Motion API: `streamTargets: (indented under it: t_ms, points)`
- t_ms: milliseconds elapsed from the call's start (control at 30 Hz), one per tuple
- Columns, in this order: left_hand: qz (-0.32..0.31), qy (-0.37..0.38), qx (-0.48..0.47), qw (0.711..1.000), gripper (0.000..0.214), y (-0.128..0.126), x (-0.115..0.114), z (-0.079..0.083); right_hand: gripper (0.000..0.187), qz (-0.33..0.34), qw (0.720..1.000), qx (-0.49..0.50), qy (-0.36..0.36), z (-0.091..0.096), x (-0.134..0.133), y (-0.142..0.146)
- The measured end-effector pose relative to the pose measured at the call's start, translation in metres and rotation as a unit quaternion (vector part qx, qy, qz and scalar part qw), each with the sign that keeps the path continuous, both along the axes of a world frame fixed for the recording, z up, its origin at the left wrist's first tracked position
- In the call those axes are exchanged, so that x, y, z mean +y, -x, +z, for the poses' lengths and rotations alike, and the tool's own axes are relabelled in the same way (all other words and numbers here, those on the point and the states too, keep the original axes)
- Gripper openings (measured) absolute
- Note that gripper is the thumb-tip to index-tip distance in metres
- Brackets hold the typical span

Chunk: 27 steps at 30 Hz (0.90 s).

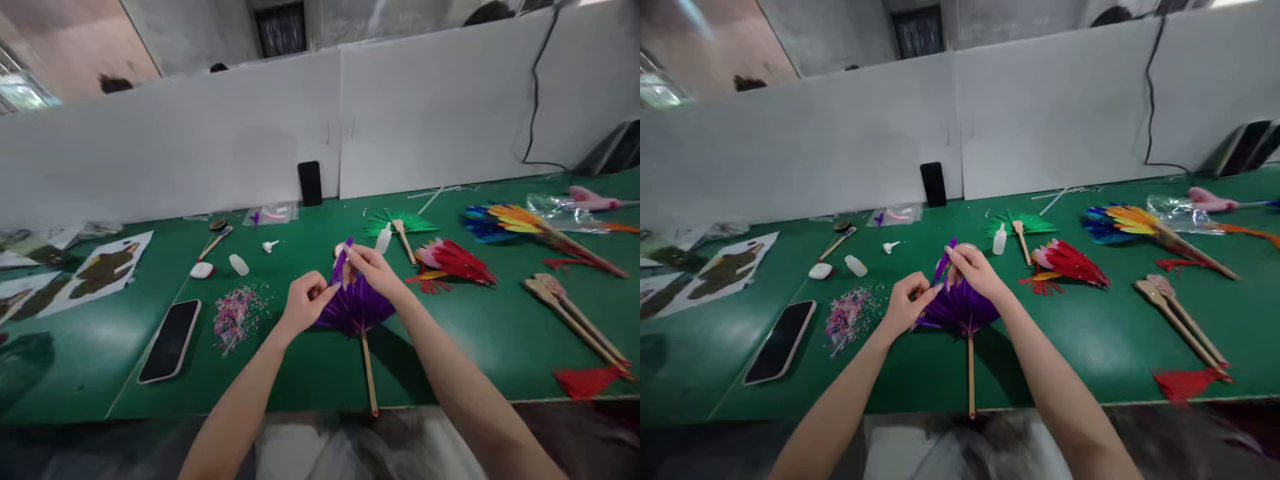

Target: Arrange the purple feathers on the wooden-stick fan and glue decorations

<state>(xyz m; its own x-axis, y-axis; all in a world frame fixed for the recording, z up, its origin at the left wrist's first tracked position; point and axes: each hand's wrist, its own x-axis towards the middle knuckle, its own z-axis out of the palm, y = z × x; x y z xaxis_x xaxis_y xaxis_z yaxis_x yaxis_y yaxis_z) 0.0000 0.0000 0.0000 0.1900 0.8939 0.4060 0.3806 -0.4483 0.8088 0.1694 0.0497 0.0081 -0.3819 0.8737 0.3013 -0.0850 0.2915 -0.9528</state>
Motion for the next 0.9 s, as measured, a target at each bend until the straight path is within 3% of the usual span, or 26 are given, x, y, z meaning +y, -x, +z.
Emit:
streamTargets:
  t_ms: [633, 733, 900]
  points:
    - [0.003, 0.016, -0.011, 1.0, 0.038, -0.001, 0.0, 0.0, 0.041, 0.008, 1.0, 0.002, 0.001, 0.002, -0.001, 0.001]
    - [0.034, 0.021, -0.028, 0.999, 0.038, 0.0, 0.002, -0.001, 0.04, -0.001, 1.0, 0.013, 0.009, -0.001, 0.001, 0.001]
    - [0.137, 0.022, -0.08, 0.987, 0.038, 0.011, 0.009, -0.005, 0.036, -0.026, 0.999, 0.04, 0.021, -0.009, 0.007, 0.001]
